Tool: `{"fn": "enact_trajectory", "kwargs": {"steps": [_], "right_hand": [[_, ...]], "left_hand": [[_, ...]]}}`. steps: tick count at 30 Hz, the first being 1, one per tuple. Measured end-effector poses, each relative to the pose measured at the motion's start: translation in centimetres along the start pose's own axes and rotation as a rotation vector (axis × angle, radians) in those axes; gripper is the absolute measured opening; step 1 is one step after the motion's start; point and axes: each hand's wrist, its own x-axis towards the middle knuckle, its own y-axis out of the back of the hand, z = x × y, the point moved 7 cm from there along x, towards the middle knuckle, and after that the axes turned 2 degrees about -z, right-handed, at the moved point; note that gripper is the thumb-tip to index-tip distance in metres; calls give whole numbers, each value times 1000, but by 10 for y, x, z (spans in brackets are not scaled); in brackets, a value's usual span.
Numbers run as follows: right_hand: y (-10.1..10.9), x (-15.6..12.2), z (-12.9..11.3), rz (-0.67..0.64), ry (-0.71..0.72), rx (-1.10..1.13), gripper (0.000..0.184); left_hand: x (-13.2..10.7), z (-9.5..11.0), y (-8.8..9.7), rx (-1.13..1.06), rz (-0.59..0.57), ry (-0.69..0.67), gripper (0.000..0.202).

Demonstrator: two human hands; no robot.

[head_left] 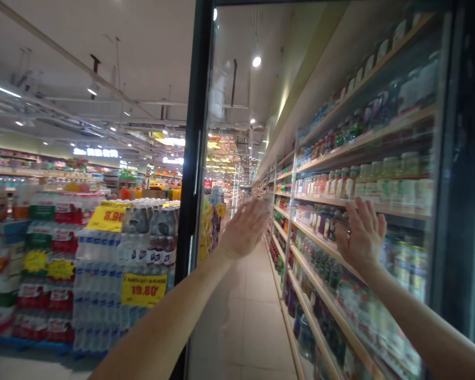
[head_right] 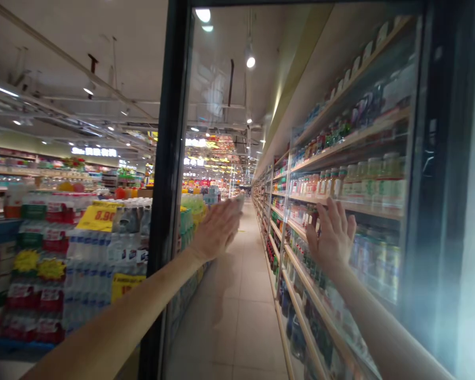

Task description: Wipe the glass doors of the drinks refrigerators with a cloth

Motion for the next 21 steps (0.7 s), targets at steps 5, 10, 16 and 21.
{"fn": "enact_trajectory", "kwargs": {"steps": [5,10,16,21], "right_hand": [[-1,-1,0,-4,7,-12,55],[1,0,-2,-2,1,3,54],[-1,-1,-1,-32,-5,30,57],[0,0,0,-30,-9,27,55]], "left_hand": [[0,-32,4,79,49,323,45],[10,11,-6,-2,19,-13,51],[10,-17,-2,53,110,373,43],[17,23,-16,-44,-22,99,50]]}}
